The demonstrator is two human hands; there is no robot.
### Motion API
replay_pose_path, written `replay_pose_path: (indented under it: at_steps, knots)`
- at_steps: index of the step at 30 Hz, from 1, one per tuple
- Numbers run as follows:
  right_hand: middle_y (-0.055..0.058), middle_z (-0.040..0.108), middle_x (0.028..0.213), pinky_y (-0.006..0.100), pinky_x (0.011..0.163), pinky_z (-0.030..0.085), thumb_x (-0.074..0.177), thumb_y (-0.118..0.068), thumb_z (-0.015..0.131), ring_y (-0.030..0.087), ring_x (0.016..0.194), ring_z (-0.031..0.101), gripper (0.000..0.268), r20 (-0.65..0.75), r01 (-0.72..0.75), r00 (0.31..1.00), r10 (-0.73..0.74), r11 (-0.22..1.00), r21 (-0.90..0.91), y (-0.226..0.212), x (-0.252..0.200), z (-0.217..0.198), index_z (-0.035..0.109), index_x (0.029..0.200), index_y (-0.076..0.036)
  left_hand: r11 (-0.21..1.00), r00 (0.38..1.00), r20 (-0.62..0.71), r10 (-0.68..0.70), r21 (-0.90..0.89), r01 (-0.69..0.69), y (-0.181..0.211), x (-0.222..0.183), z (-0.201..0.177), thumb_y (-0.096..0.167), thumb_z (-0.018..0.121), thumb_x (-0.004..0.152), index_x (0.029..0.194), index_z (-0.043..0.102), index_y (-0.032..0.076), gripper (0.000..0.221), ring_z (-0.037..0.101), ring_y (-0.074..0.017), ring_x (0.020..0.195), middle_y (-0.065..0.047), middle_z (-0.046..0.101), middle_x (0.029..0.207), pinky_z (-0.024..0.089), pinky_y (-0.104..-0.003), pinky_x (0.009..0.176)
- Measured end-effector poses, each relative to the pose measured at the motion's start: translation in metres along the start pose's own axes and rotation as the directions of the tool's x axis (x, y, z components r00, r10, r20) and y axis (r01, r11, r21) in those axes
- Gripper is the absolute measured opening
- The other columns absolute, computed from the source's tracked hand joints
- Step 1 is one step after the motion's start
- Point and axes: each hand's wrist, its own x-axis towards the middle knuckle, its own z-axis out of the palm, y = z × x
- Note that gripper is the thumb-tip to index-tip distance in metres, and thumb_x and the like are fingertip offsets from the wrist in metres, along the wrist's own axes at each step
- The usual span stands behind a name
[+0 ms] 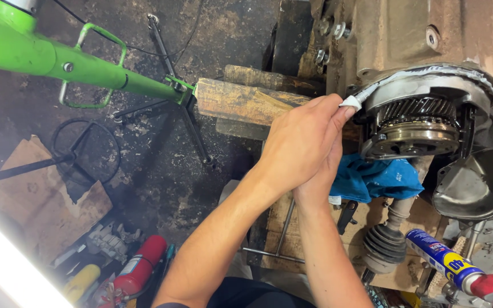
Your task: Clean the transmission housing, apply sealant, and install the rear cover.
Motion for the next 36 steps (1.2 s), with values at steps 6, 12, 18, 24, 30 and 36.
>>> replay_pose_path:
  at_steps: [6,12,18,24,30,36]
  knots:
    - [0.004,0.066,0.144,0.042,0.12,0.055,0.128,-0.043,0.044,0.014,0.133,0.061,0.046,0.007,-0.008,1.0,0.008,1.0,-0.006,0.001,-0.001,0.0,0.061,0.158,-0.012,1.0,1.0,0.0,0.002,0.005,-0.002,-0.002,0.0,0.001,0.048,0.037,0.119,0.108,0.063,0.013,0.045,0.077,-0.0528,0.099,-0.016,0.07,0.092,0.063,-0.066,0.079]
    - [0.004,0.066,0.143,0.042,0.119,0.055,0.128,-0.042,0.045,0.014,0.133,0.061,0.046,0.018,-0.012,1.0,0.013,1.0,-0.009,0.027,-0.003,-0.003,0.061,0.158,-0.011,0.999,1.0,-0.001,0.012,0.031,-0.012,-0.007,-0.001,0.003,0.049,0.035,0.119,0.108,0.062,0.014,0.045,0.077,-0.0532,0.096,-0.015,0.07,0.092,0.062,-0.067,0.078]
    - [0.004,0.066,0.143,0.042,0.119,0.055,0.128,-0.042,0.045,0.014,0.132,0.061,0.045,0.027,-0.018,0.999,0.018,1.0,-0.015,0.131,-0.028,-0.059,0.061,0.157,-0.011,0.999,1.0,0.0,0.013,0.049,-0.013,-0.012,-0.002,0.005,0.048,0.035,0.119,0.108,0.062,0.014,0.045,0.078,-0.0525,0.097,-0.015,0.07,0.092,0.062,-0.066,0.077]
    - [0.004,0.066,0.142,0.042,0.119,0.055,0.128,-0.042,0.045,0.014,0.132,0.061,0.045,0.036,-0.022,0.999,0.023,1.0,-0.02,0.137,-0.033,-0.073,0.061,0.156,-0.011,0.998,1.0,0.012,0.002,0.062,-0.003,-0.014,-0.004,0.004,0.048,0.035,0.119,0.108,0.062,0.015,0.045,0.078,-0.05,0.097,-0.013,0.07,0.092,0.063,-0.064,0.078]
    - [0.004,0.066,0.141,0.042,0.119,0.055,0.128,-0.042,0.046,0.014,0.132,0.061,0.044,0.045,-0.028,0.999,0.03,0.999,-0.026,0.138,-0.035,-0.081,0.062,0.155,-0.011,0.997,1.0,0.011,-0.011,0.08,0.011,-0.021,-0.006,0.008,0.048,0.035,0.12,0.107,0.063,0.016,0.045,0.08,-0.0486,0.096,-0.011,0.071,0.092,0.064,-0.063,0.078]
    - [0.004,0.066,0.141,0.042,0.119,0.055,0.128,-0.041,0.046,0.014,0.131,0.061,0.044,0.058,-0.038,0.998,0.04,0.999,-0.032,0.138,-0.04,-0.086,0.062,0.155,-0.011,0.998,1.0,0.019,-0.016,0.062,0.015,-0.026,-0.009,0.009,0.047,0.036,0.119,0.109,0.064,0.016,0.043,0.079,-0.0493,0.099,-0.012,0.072,0.096,0.064,-0.065,0.081]
